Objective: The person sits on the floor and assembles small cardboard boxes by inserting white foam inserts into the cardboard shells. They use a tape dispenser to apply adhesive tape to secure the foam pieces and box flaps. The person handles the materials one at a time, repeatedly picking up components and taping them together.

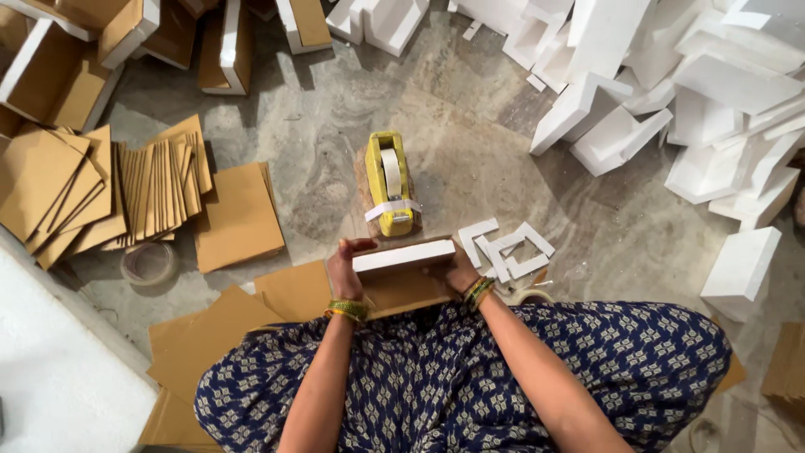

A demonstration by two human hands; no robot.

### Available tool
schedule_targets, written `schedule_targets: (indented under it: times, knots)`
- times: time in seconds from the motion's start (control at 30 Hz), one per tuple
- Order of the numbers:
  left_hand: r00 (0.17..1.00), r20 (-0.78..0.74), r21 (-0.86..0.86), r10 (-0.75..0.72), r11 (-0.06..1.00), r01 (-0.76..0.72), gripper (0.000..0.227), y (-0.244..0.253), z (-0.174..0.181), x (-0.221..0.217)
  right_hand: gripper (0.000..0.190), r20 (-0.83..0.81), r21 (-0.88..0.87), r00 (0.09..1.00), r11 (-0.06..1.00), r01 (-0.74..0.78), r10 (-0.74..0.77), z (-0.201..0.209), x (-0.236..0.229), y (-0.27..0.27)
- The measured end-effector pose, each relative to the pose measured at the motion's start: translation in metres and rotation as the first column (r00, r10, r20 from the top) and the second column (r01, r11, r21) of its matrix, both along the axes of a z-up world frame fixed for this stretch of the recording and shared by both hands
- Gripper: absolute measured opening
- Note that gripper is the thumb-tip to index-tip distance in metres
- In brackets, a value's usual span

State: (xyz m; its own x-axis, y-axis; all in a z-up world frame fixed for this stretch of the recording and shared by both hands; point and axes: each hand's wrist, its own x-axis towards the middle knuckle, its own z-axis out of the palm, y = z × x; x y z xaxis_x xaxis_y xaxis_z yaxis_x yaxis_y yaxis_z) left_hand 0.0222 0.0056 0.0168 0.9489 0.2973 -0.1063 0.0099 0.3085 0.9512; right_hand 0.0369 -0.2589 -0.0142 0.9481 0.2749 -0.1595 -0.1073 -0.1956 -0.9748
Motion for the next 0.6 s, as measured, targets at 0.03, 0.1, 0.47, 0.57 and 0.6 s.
schedule_targets:
  times: [0.03,0.1,0.47,0.57,0.6]
  knots:
    - [0.998,-0.059,0.057,0.009,0.998,-0.006,0.062,-0.003,-0.012,-0.007,0.05,-0.022,-0.002,1.0,1.0,0.015,-0.015,-0.006,0.0,0.004]
    - [0.986,-0.128,0.188,0.103,0.979,-0.077,0.053,0.0,-0.03,-0.006,0.039,-0.051,-0.003,0.997,0.998,0.057,-0.057,-0.019,0.004,0.01]
    - [0.996,0.035,0.961,0.079,0.272,-0.056,0.027,-0.012,0.011,-0.003,0.053,0.313,-0.313,0.95,0.941,0.128,-0.025,-0.045,0.007,0.032]
    - [0.967,-0.149,0.984,-0.205,0.066,0.165,0.055,-0.034,0.03,-0.017,0.045,0.35,-0.327,0.937,0.937,0.12,0.002,-0.056,0.005,0.035]
    - [0.965,-0.163,0.986,-0.204,-0.006,0.165,0.055,-0.038,0.035,-0.024,0.039,0.356,-0.326,0.935,0.937,0.122,0.002,-0.062,0.001,0.035]
